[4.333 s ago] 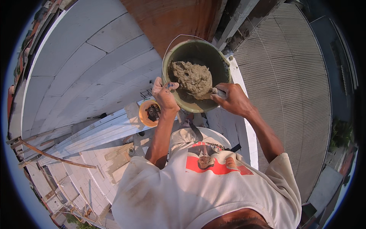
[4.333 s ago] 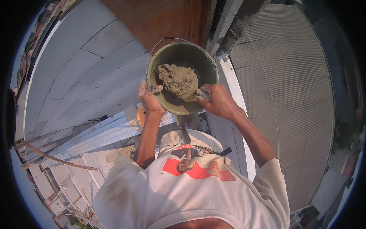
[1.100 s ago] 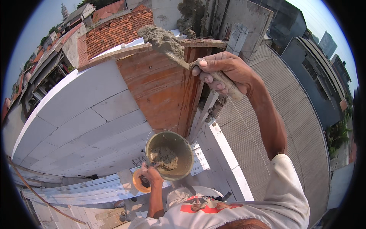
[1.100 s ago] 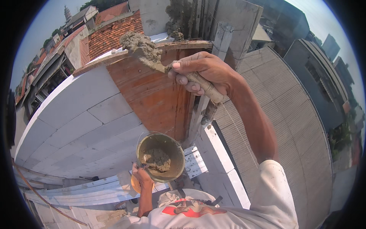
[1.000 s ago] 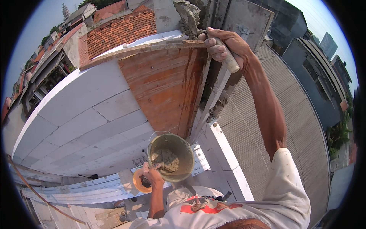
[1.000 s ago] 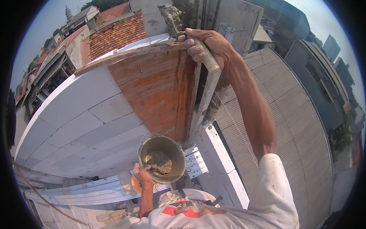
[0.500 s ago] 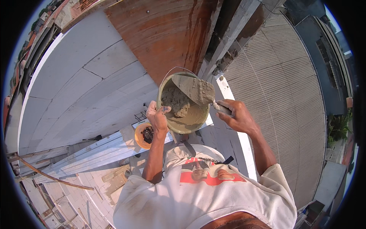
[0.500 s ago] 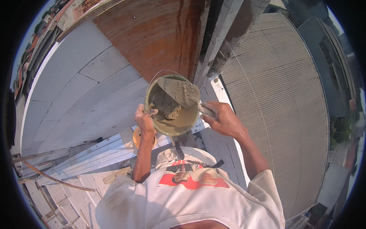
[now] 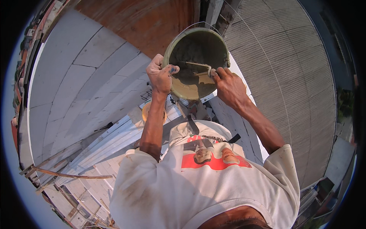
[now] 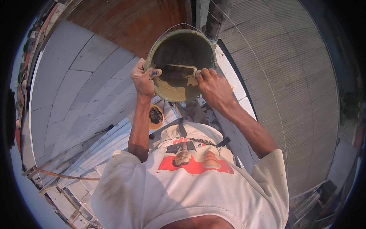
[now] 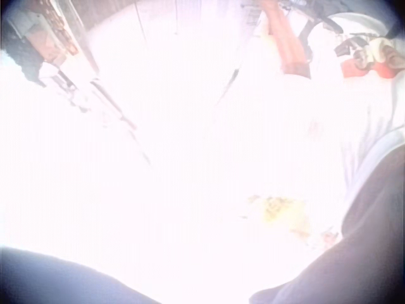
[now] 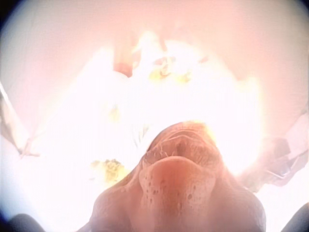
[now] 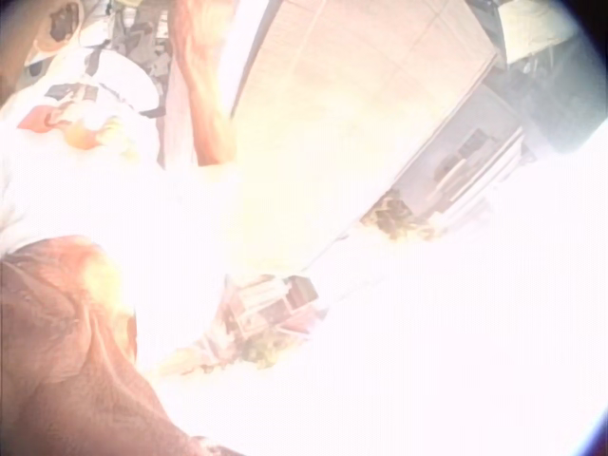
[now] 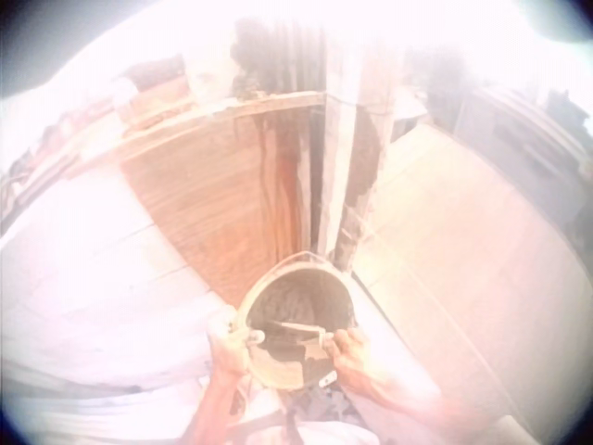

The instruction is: The person scoops wet cement from a bucket using a trowel and applies it to a vertical concrete wall. They repeatedly transfer the material from the bucket to the wall surface, smoothing it with the tool.

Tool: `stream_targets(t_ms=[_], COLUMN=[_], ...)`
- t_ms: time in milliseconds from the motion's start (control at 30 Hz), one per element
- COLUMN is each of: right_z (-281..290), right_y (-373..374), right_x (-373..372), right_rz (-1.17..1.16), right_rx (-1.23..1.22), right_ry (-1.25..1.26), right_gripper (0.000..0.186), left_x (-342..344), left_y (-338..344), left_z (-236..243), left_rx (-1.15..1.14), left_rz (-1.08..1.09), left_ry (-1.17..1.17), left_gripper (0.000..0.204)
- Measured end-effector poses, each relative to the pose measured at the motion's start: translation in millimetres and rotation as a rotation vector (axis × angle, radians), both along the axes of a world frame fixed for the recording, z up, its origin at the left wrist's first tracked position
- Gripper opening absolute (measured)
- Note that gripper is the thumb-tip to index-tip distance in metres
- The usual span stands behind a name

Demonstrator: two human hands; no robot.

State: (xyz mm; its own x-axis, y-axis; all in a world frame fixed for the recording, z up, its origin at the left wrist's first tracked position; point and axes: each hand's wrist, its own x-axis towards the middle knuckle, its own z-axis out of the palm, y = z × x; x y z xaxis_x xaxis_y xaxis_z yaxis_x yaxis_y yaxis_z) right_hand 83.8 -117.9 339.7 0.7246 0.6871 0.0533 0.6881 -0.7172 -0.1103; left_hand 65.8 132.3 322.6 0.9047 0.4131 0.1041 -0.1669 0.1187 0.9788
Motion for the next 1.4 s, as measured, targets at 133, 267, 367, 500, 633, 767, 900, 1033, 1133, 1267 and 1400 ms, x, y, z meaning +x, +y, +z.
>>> stream_targets(t_ms=[133,267,367,500,633,767,900,1033,1133,1267,1400], right_z=[-8.4,-8.7,7.3,8.0,16.2,-14.4,-14.9,-7.7,-7.3,26.4,76.4], right_y=[5.4,-6.6,11.3,14.0,-9.9,-22.4,-3.1,10.5,16.0,20.1,23.7], right_x=[13.9,6.3,21.9,20.4,45.1,37.8,15.4,-5.4,-8.2,2.7,20.8], right_rz=[-0.121,0.018,-0.185,-0.241,-0.154,-0.101,-0.162,-0.197,-0.202,-0.155,-0.009], right_rx=[-0.088,-0.168,0.026,-0.045,0.004,0.395,0.450,0.555,0.570,0.498,0.418], right_ry=[-0.130,0.034,-0.055,0.027,0.539,0.764,0.965,0.998,0.976,0.968,0.878], right_gripper=[0.030,0.033,0.025,0.021,0.030,0.040,0.042,0.045,0.046,0.040,0.036], left_x=[0.9,-0.7,-8.4,-19.0,-30.9,-31.7,-38.2,-43.6,-39.9,-33.7,-35.4], left_y=[-7.0,-5.3,-15.3,-23.1,-10.4,-12.0,-9.0,-1.5,-13.0,-20.3,-8.7], left_z=[1.5,-4.1,0.5,6.1,11.3,18.3,5.9,-16.5,-26.8,-19.4,-8.7], left_rx=[0.087,0.101,0.264,0.521,0.552,0.327,0.353,0.709,0.270,-0.283,-0.608], left_rz=[0.028,0.082,0.102,0.041,-0.038,-0.054,0.033,0.149,0.224,0.329,0.406], left_ry=[-0.026,-0.067,-0.085,-0.217,-0.281,-0.322,-0.318,-0.327,-0.207,-0.139,-0.190], left_gripper=[0.026,0.022,0.019,0.020,0.023,0.028,0.023,0.016,0.014,0.014,0.023])
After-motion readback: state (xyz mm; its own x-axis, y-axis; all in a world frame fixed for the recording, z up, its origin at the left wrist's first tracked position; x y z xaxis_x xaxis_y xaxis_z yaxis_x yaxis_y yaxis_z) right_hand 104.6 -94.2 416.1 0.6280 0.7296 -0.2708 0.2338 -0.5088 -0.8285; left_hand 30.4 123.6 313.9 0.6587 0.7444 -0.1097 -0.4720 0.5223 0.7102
